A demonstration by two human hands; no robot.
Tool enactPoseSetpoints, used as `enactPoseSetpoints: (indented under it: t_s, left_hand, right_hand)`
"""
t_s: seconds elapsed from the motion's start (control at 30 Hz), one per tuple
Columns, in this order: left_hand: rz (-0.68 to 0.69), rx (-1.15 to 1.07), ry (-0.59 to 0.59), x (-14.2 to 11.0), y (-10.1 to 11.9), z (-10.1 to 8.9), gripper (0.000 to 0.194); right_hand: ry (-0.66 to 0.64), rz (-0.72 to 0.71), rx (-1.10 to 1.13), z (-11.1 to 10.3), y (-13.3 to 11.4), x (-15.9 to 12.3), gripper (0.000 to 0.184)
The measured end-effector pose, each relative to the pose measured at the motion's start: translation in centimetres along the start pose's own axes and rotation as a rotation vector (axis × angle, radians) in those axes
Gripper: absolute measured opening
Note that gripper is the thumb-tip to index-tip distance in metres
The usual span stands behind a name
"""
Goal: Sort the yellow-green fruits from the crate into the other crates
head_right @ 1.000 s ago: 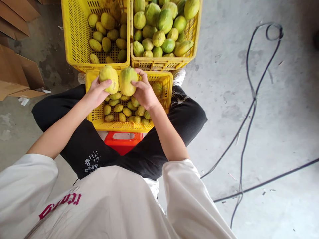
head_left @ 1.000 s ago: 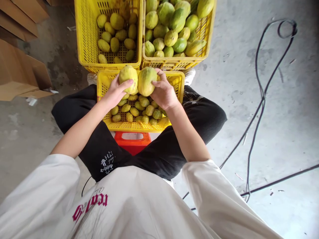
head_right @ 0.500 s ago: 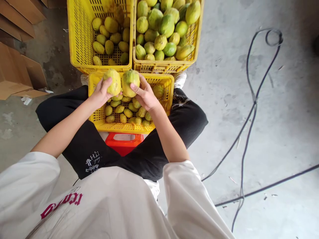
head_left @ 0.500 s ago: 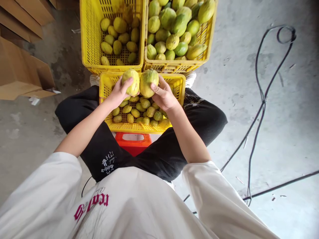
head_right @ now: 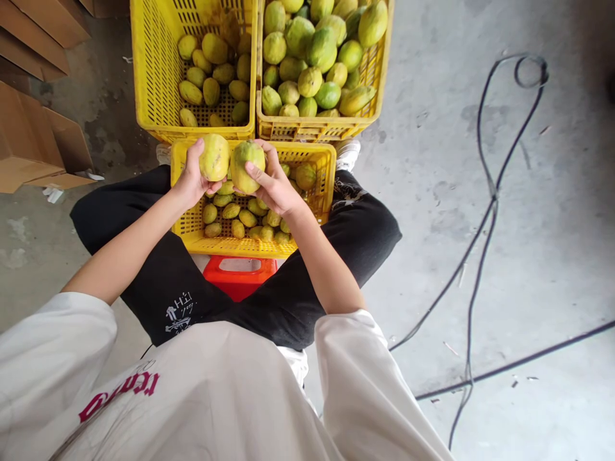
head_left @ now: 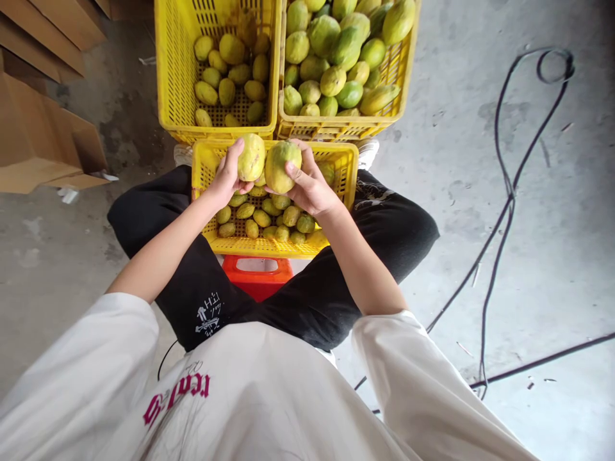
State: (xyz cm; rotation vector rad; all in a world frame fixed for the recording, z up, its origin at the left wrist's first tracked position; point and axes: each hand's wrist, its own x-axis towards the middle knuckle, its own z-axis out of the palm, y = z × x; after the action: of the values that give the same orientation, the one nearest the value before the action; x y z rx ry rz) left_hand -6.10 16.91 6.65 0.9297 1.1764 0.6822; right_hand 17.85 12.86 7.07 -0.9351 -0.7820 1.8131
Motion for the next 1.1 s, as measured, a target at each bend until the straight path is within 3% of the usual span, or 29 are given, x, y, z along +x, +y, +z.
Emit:
enactPoseSetpoints:
  t_s: [0.17, 0.4, 0.63, 0.8, 0.9, 1.1]
  left_hand:
    - [0.019, 0.051, 0.079, -1.2, 1.1, 1.0, 0.111]
    - [0.07, 0.056, 0.083, -0.8, 0.9, 0.8, 0.108]
    - [0.137, -0.015, 0.021, -1.5, 0.6, 1.3, 0.063]
    - [0.06, -0.084, -0.056, -2.0, 1.5, 2.0, 0.086]
    - [-0.001, -0.072, -0.086, -2.0, 1.8, 1.8, 0.084]
    - [0.018, -0.075, -0.061, -2.3, 1.2, 1.4, 0.08]
  right_hand:
    - [0.032, 0.013, -0.013, 0.2, -0.1, -0.3, 0.099]
    - [-0.019, 0.04, 0.024, -0.5, -0.9, -0.2, 0.07]
    - [0.11, 0.045, 0.024, -1.2, 0.0, 0.9, 0.083]
    - [0.098, 0.011, -0.075, -1.2, -0.2, 0.9, 0.093]
    - [0.096, -0.031, -0.12, -0.2, -0.9, 0.3, 0.098]
    - [0.059, -0.055, -0.17, 0.6, -1.8, -0.4, 0.101]
